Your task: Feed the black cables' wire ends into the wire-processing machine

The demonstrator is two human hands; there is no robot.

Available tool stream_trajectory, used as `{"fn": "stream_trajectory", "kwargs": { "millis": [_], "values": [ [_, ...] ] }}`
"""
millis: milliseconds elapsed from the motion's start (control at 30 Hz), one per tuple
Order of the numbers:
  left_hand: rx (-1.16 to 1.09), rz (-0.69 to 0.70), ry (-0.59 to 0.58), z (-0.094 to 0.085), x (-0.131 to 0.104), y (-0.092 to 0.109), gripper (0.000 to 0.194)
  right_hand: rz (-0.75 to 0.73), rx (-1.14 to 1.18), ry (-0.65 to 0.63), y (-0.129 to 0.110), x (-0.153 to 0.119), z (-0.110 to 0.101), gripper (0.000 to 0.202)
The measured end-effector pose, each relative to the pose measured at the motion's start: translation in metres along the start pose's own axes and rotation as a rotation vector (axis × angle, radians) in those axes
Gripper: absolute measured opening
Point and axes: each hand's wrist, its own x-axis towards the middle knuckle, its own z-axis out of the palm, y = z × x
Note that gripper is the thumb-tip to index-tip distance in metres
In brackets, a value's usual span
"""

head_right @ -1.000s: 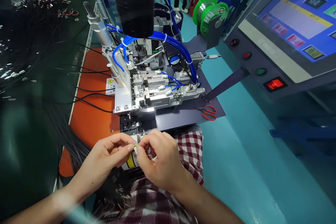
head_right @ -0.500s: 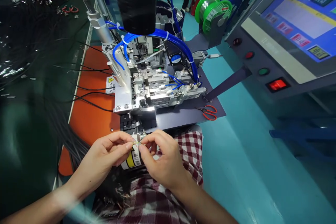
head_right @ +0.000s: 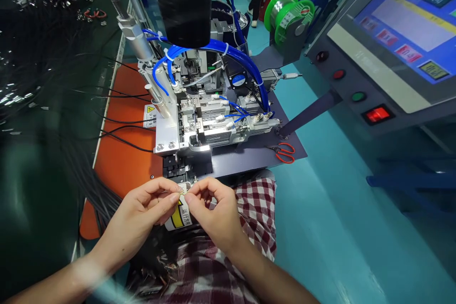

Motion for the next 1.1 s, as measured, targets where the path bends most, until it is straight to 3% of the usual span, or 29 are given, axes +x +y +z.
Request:
{"fn": "stream_trajectory", "kwargs": {
  "millis": [133,300,367,700,1100],
  "values": [
    [-0.013,0.020,0.014,0.000,0.000,-0.001,0.018,0.002,0.010,0.002,0.003,-0.002,0.002,0.008],
    [0.034,0.045,0.018,0.002,0.000,0.002,0.014,-0.291,-0.331,0.005,-0.001,-0.008,-0.001,0.011],
    [0.077,0.066,0.028,0.003,-0.001,0.004,0.012,-0.315,-0.401,-0.024,-0.005,-0.007,-0.005,0.012],
    [0.087,0.001,0.012,0.004,0.001,0.007,0.015,-0.040,-0.178,-0.075,-0.003,0.001,-0.007,0.011],
    [0.029,-0.089,0.017,-0.001,0.000,0.000,0.019,0.060,0.002,-0.046,0.001,0.002,-0.009,0.011]
  ]
}}
